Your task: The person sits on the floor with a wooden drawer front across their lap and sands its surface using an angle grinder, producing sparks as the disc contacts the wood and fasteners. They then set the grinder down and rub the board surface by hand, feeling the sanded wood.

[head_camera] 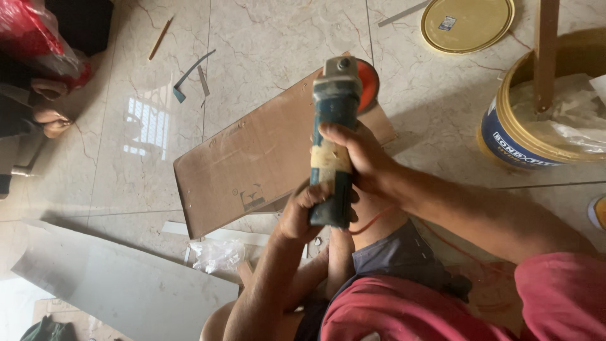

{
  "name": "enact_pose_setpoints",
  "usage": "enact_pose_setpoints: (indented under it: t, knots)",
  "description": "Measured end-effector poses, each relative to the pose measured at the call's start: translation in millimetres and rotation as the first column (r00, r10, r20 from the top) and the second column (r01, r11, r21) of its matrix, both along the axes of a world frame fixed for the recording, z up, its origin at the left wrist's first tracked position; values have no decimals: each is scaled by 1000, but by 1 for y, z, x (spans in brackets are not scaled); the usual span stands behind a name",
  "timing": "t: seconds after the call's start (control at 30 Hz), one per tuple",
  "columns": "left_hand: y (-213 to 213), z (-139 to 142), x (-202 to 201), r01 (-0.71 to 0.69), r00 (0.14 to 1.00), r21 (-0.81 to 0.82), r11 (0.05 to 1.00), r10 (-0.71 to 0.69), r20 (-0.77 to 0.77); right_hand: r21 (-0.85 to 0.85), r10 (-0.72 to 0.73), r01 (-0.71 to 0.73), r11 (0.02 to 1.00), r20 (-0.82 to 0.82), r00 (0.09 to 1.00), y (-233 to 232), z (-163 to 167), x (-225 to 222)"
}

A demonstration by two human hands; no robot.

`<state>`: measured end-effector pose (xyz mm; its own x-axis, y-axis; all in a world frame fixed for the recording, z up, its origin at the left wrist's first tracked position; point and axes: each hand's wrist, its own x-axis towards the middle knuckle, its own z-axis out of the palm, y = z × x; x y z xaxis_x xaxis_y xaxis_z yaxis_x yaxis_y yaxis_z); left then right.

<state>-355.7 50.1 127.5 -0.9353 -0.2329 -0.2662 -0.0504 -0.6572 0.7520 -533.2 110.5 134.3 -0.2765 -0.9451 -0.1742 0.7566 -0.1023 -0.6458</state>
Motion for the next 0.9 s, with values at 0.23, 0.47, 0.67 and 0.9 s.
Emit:
enact_pose_setpoints:
  t: [0.23,0.47,0.67,0.9]
  knots:
    - [-43,-12,-33,-52,996,41,998,54,-69,47,-5,4,999,10,1000,-58,-6,-34]
    - [-40,-14,-21,7,993,81,997,2,-115,8,9,-10,1000,27,1000,-52,-7,-23]
    - [-17,0,10,66,997,142,988,-71,27,5,-65,65,998,64,996,-12,3,13]
    - [2,5,34,12,999,2,1000,-12,-47,-5,-95,95,995,33,995,7,5,39]
